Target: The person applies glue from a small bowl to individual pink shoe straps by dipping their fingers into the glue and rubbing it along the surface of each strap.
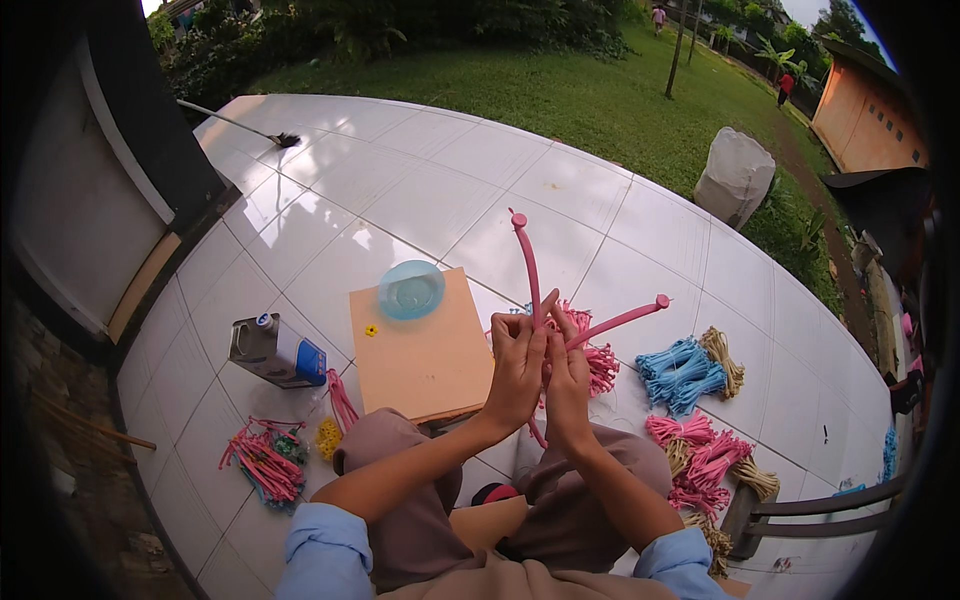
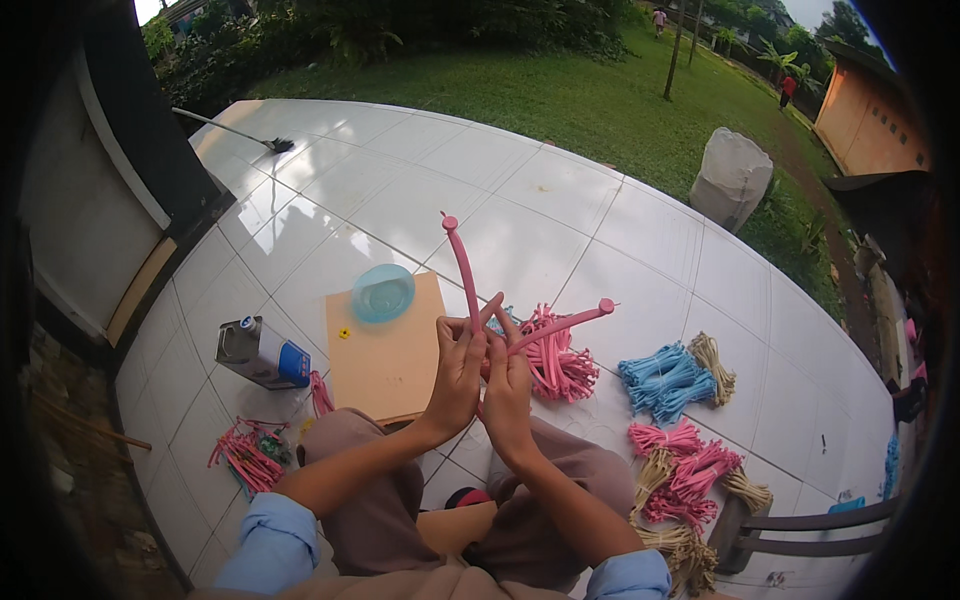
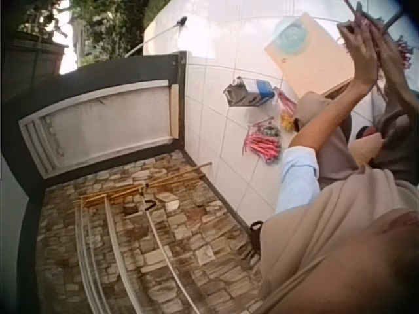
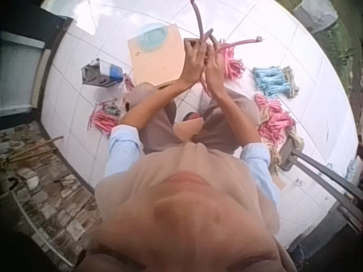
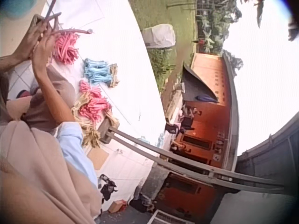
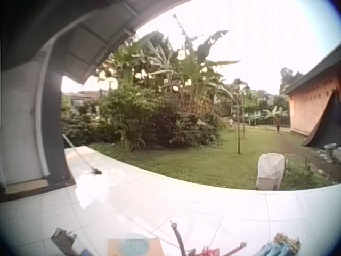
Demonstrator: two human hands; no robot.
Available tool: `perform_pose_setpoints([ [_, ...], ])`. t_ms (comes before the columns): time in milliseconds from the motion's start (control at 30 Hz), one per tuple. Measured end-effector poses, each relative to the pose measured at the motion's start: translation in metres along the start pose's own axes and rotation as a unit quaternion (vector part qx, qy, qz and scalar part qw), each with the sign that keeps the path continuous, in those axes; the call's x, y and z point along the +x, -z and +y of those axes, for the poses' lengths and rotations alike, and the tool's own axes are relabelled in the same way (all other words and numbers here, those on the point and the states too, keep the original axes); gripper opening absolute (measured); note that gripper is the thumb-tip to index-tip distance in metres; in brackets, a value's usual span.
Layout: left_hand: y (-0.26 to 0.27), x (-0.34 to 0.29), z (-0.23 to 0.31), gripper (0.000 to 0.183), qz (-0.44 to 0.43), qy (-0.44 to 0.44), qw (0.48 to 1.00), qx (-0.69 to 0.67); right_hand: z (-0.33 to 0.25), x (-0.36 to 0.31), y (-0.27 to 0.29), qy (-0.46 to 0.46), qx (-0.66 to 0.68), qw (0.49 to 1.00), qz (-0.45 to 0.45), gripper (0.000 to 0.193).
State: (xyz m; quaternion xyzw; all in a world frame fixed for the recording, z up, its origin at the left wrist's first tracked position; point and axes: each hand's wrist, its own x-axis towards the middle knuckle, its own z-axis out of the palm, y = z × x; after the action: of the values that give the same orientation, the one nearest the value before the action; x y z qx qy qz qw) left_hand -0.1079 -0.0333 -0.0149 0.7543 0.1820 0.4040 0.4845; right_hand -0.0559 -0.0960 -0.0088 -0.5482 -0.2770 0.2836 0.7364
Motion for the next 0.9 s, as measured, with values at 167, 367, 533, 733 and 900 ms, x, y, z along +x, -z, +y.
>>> perform_pose_setpoints([
  [167,0.030,0.027,0.011,0.028,0.028,0.058,0.995,-0.076,-0.004,-0.004,0.004,0.027,-0.002,0.999,0.020,0.041],
  [367,0.052,0.038,0.023,0.026,0.104,0.018,0.981,-0.162,-0.002,-0.006,0.003,0.017,-0.041,0.999,0.016,0.039],
  [533,0.067,0.042,0.019,0.021,0.119,-0.007,0.982,-0.147,-0.002,-0.003,0.005,0.008,-0.070,0.997,0.012,0.038],
  [733,0.088,0.038,0.026,0.017,0.106,0.038,0.978,-0.174,-0.009,0.004,0.000,0.035,-0.132,0.991,0.016,0.036],
  [900,0.111,0.040,0.033,0.011,0.113,0.034,0.980,-0.161,-0.032,0.021,0.005,0.047,-0.083,0.995,-0.002,0.035],
])
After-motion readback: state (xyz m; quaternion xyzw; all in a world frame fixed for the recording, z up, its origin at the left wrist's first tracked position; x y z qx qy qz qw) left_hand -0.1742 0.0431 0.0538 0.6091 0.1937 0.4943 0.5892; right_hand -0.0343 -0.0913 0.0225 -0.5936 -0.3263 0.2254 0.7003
